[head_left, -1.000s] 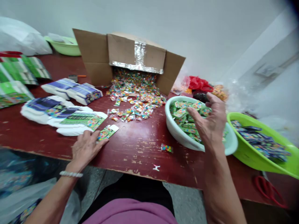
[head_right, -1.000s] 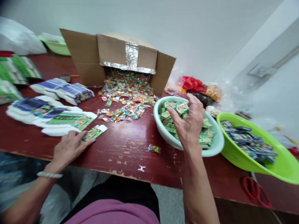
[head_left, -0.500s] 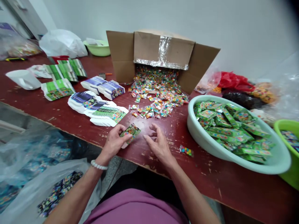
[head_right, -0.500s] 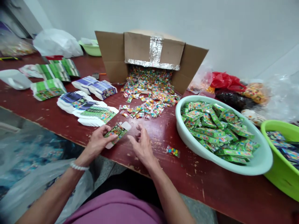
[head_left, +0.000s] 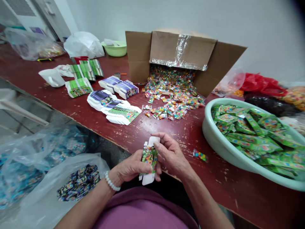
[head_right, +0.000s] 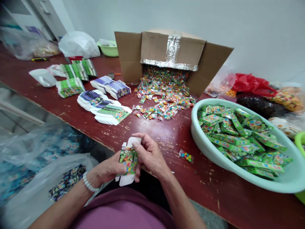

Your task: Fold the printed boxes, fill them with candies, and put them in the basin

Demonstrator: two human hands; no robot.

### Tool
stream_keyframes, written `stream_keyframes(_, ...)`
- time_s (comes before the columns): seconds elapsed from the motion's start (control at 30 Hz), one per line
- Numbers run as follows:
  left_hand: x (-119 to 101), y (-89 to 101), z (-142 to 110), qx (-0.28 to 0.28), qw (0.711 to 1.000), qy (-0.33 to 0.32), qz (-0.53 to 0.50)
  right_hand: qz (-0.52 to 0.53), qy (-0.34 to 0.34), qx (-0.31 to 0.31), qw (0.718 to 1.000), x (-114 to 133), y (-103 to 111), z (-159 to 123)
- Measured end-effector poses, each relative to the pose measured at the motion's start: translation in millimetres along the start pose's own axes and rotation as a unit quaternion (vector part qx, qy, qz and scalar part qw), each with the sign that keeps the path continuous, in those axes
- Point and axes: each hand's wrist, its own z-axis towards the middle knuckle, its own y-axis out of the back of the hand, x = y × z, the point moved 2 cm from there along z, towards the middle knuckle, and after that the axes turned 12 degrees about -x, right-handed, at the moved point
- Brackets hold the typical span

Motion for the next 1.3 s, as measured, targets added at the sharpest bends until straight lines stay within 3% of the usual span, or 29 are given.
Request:
stream_keyframes(0.1, -2.6, 0.1, -0.7, -0.006, 0.999, -0.012, 0.050, -0.046, 0.067, -0.001, 0.997, 0.1, -0.3, -2.7)
stream_keyframes(0.17, -6.6, -1.0, -2.0, -0.008, 0.998, -0.017, 0.062, -0.117, 0.154, -0.045, 0.980, 3.0, 1.5, -7.1)
stream_keyframes(0.27, -12.5, -4.2, -3.4, -0.010, 0.998, -0.021, 0.065, -0.280, 0.323, -0.141, 0.893, 13.8, 4.7, -18.6)
stream_keyframes(0.33, -15.1, -6.1, -3.5, -0.011, 0.997, -0.023, 0.079, -0.362, 0.391, -0.132, 0.836, 21.4, 4.6, -25.8)
stream_keyframes(0.4, -16.4, -6.7, -3.1, -0.019, 0.994, -0.022, 0.103, -0.396, 0.407, -0.084, 0.819, 27.5, 4.6, -30.0)
stream_keyframes(0.47, -16.6, -6.9, -2.6, -0.031, 0.992, -0.013, 0.122, -0.394, 0.395, -0.059, 0.828, 31.4, 6.2, -31.2)
stream_keyframes(0.57, -16.3, -8.8, -1.8, -0.049, 0.991, -0.016, 0.127, -0.348, 0.338, -0.092, 0.869, 28.7, 10.8, -28.0)
stream_keyframes(0.63, -15.8, -10.8, -0.4, -0.079, 0.989, -0.038, 0.118, -0.278, 0.237, -0.103, 0.925, 17.8, 13.4, -23.1)
stream_keyframes(0.7, -13.6, -12.2, 1.8, -0.114, 0.986, -0.055, 0.109, -0.166, 0.097, -0.060, 0.980, 2.2, 12.7, -18.5)
stream_keyframes(0.73, -12.1, -12.4, 3.2, -0.129, 0.984, -0.060, 0.109, -0.112, 0.042, -0.039, 0.992, -4.5, 11.6, -16.9)
stream_keyframes(0.8, -9.3, -11.7, 6.0, -0.149, 0.978, -0.074, 0.129, -0.057, 0.012, -0.051, 0.997, -10.8, 11.0, -14.8)
stream_keyframes(0.93, -9.2, -9.5, 6.3, -0.214, 0.946, -0.153, 0.188, -0.120, 0.096, -0.146, 0.977, -3.3, 15.1, -13.3)
stream_keyframes(1.03, -8.9, -13.9, 1.4, -0.258, 0.935, -0.192, 0.148, -0.119, 0.092, -0.152, 0.977, -2.9, 16.9, -12.5)
stream_keyframes(1.17, -6.6, -23.9, -5.2, -0.299, 0.921, -0.231, 0.100, 0.004, 0.064, -0.159, 0.985, -15.4, 15.2, -14.0)
stream_keyframes(1.3, -6.6, -24.0, -7.0, -0.306, 0.911, -0.251, 0.116, 0.006, 0.082, -0.143, 0.986, -21.1, 12.2, -17.4)
